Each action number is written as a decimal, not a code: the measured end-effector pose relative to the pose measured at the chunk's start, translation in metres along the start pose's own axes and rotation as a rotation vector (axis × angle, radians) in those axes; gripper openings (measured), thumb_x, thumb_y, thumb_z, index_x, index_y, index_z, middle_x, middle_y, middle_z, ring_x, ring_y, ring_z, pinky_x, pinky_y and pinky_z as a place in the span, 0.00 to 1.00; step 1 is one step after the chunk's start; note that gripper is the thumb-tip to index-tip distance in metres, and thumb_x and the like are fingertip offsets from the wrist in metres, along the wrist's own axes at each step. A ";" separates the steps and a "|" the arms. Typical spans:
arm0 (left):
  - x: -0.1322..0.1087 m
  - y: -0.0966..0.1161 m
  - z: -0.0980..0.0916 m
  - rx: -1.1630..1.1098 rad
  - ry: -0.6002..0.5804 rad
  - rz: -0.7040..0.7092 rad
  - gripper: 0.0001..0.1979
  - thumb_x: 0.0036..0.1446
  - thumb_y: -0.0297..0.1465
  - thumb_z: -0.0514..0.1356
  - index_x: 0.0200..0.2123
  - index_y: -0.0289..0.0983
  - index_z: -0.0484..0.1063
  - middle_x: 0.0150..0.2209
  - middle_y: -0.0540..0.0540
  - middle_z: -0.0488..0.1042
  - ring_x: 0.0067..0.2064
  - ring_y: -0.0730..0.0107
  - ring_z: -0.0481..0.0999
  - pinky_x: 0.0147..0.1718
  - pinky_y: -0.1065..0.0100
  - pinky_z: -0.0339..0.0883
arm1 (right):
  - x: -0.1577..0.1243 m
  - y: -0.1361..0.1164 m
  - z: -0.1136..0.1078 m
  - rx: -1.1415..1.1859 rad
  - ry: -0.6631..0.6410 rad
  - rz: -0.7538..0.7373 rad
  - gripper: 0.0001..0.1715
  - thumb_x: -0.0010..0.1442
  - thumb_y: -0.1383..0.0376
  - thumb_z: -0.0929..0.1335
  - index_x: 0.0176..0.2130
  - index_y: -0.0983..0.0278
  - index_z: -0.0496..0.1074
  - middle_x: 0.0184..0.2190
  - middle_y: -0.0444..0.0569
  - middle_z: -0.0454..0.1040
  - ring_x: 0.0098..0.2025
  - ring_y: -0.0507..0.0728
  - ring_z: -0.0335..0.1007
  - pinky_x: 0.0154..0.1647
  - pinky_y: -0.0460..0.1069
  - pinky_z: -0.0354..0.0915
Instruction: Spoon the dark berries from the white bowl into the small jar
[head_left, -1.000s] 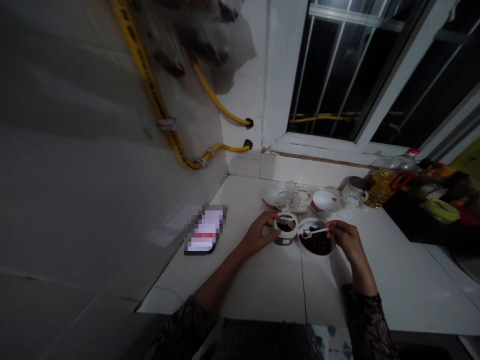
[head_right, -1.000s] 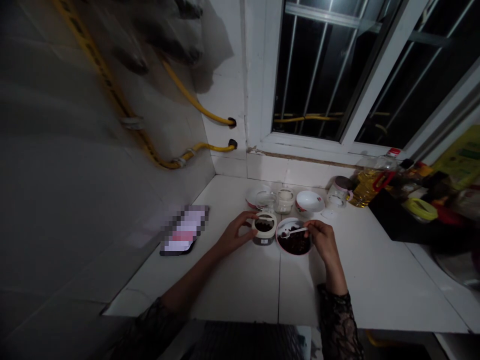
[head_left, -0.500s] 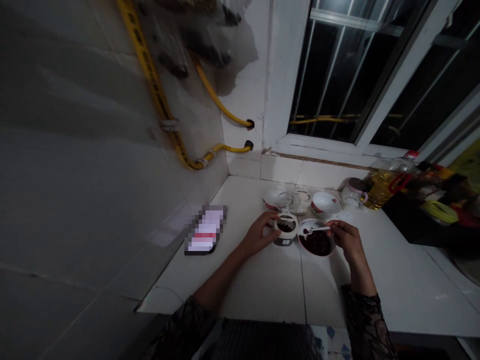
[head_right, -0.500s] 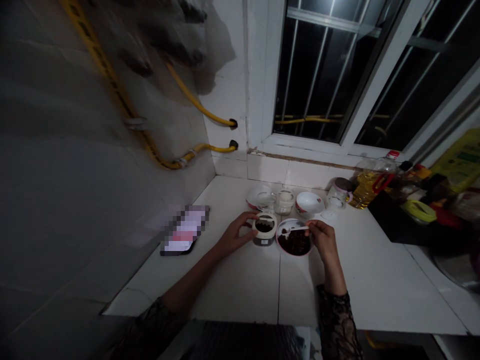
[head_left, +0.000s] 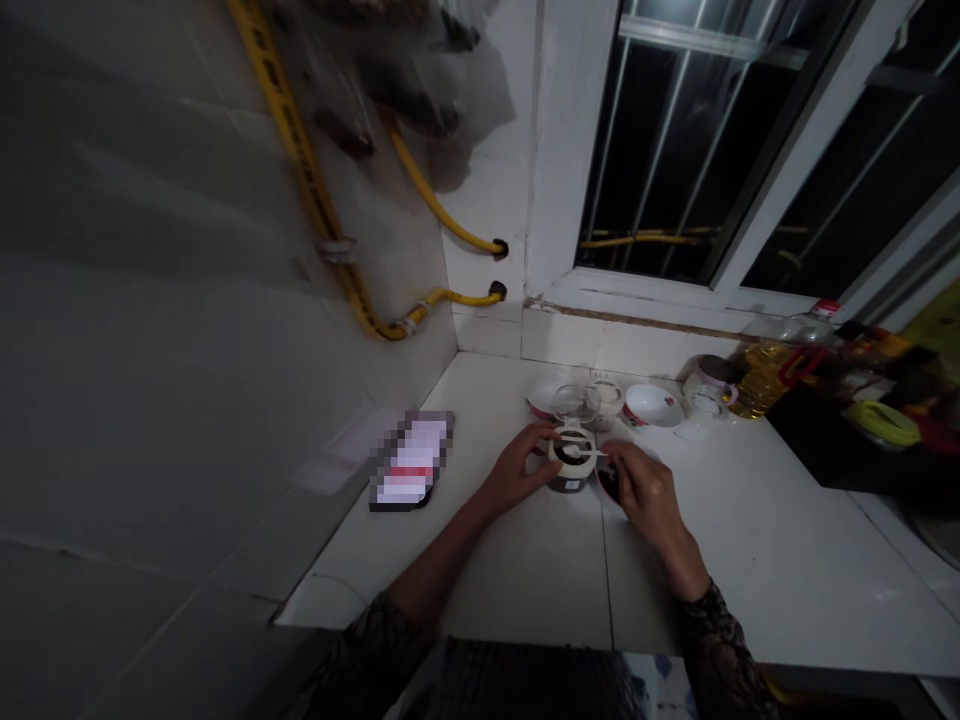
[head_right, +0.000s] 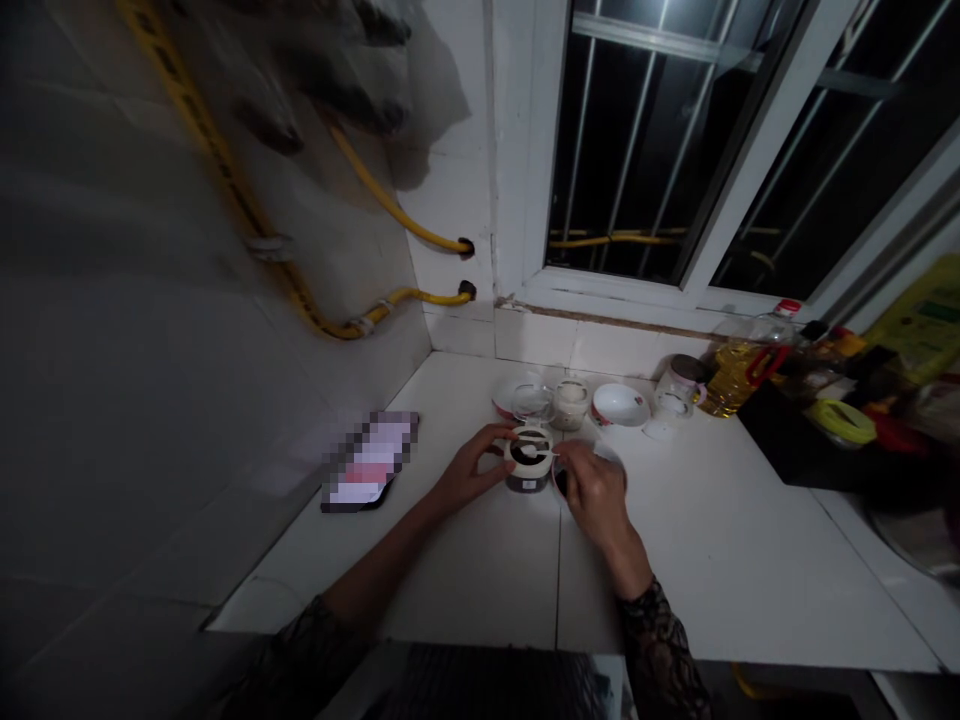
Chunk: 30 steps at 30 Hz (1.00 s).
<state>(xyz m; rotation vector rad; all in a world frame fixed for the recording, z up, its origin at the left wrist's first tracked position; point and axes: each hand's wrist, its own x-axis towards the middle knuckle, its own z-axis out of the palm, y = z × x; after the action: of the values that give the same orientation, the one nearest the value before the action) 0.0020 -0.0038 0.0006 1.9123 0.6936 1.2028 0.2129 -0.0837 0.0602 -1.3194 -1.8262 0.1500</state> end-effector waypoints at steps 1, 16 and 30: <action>0.000 0.000 0.000 0.001 0.001 -0.002 0.16 0.58 0.35 0.63 0.49 0.40 0.70 0.53 0.40 0.72 0.55 0.58 0.73 0.45 0.63 0.72 | 0.000 0.001 -0.002 -0.023 -0.003 -0.042 0.17 0.66 0.62 0.58 0.41 0.61 0.74 0.37 0.53 0.80 0.38 0.57 0.76 0.41 0.50 0.70; 0.001 0.004 0.000 0.001 -0.004 -0.004 0.15 0.57 0.35 0.63 0.48 0.41 0.70 0.54 0.40 0.72 0.55 0.57 0.72 0.44 0.63 0.71 | -0.001 0.032 -0.059 -0.723 -0.200 0.057 0.19 0.55 0.75 0.62 0.41 0.61 0.76 0.35 0.53 0.82 0.32 0.58 0.77 0.29 0.48 0.63; 0.000 0.002 -0.001 -0.003 -0.003 -0.018 0.16 0.57 0.36 0.63 0.48 0.40 0.71 0.54 0.40 0.72 0.55 0.58 0.72 0.46 0.63 0.72 | 0.023 0.035 -0.061 -0.638 -0.262 0.052 0.19 0.59 0.73 0.61 0.45 0.62 0.76 0.38 0.54 0.82 0.36 0.60 0.79 0.32 0.48 0.64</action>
<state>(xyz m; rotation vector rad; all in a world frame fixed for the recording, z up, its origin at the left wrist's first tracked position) 0.0015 -0.0050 0.0026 1.9014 0.7051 1.1890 0.2783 -0.0713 0.0921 -1.8519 -2.1592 -0.2691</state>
